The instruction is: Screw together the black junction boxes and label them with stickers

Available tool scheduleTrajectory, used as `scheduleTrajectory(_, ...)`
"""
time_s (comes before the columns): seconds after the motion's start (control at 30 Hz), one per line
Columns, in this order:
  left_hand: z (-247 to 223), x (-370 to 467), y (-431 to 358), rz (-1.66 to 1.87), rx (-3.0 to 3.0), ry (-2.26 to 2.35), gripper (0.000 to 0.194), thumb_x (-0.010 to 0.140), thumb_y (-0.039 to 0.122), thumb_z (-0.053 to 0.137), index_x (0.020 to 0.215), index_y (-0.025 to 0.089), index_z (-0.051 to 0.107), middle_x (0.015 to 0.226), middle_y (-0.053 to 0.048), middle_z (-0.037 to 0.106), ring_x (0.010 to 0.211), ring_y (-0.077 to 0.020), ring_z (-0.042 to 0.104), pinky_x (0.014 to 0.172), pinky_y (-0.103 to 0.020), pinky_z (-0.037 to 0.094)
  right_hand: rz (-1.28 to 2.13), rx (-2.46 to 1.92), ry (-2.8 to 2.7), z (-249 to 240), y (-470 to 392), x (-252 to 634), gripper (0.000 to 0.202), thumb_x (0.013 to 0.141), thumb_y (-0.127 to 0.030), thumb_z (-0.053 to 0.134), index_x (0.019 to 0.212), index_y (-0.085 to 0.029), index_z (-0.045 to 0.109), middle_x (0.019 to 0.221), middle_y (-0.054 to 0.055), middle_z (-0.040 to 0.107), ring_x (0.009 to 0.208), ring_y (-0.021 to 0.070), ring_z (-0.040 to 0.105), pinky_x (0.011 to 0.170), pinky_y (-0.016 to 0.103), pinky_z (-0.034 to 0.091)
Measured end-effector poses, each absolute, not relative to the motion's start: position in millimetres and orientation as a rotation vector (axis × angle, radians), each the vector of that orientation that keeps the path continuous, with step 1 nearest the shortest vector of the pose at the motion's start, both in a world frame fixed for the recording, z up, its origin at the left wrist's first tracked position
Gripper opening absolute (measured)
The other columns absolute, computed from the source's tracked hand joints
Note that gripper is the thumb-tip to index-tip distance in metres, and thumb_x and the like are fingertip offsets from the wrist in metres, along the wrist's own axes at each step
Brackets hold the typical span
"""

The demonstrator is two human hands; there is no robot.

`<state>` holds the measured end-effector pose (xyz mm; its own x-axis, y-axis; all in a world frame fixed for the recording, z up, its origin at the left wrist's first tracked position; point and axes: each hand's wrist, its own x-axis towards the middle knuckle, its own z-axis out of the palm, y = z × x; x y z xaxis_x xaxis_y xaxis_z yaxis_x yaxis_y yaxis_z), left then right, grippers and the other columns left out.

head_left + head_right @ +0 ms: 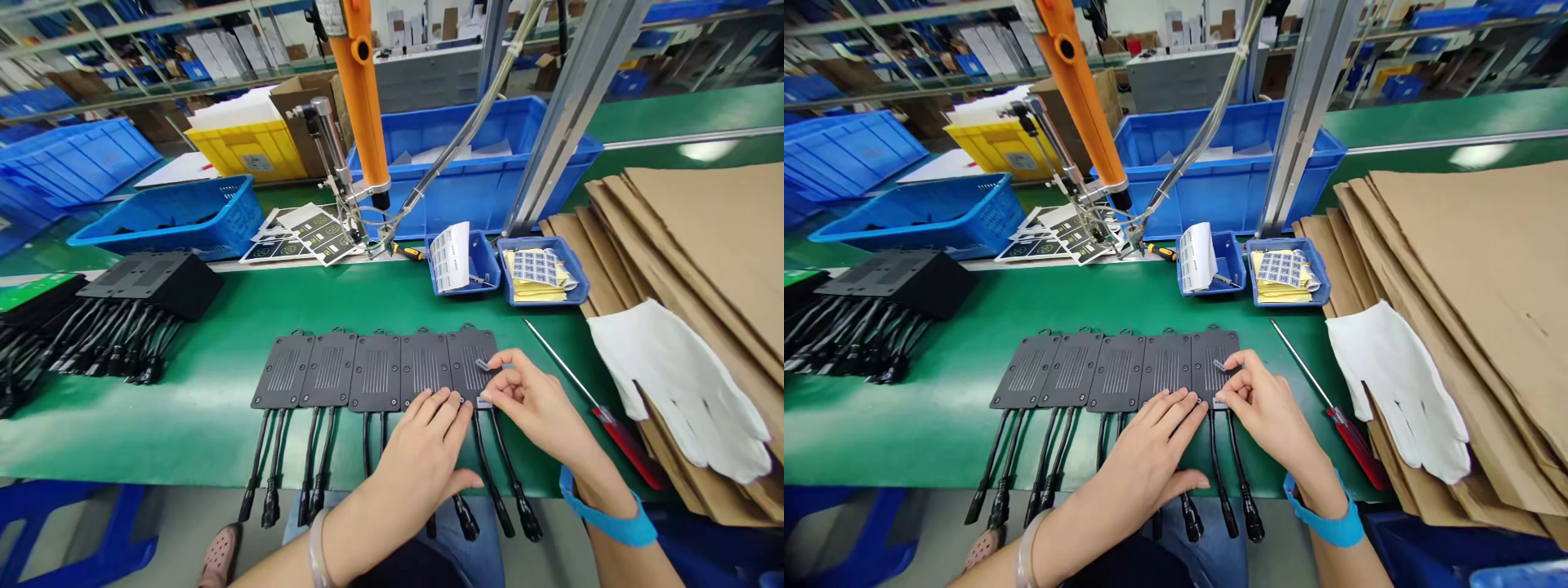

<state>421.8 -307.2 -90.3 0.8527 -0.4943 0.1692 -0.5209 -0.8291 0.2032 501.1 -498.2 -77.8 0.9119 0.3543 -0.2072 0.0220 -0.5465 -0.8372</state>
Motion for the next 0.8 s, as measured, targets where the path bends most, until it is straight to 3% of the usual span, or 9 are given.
scheduleTrajectory(0.37,-90.4,420.4,-309.2,0.069,2.804,-0.792,0.095,0.069,0.068,0.073,0.140,0.012,0.043,0.135,-0.016,0.058,0.127,-0.0331,0.053,0.108,-0.050,0.043,0.395,-2.131,-0.275,-75.5,-497.4,499.5,0.024,0.083,-0.031,0.060,0.104,-0.025,0.048,0.073,-0.003,0.069,0.060,0.0145,0.059,0.058,0.027,0.046)
scheduleTrajectory(0.8,-87.0,423.0,-317.0,0.159,2.868,-0.809,0.089,0.067,0.070,0.072,0.136,0.017,0.051,0.125,-0.017,0.062,0.119,-0.0343,0.057,0.102,-0.050,0.048,0.403,-2.167,-0.304,-71.5,-497.4,498.0,0.029,0.085,-0.027,0.060,0.111,-0.026,0.047,0.075,-0.005,0.069,0.062,0.0136,0.058,0.059,0.028,0.047)
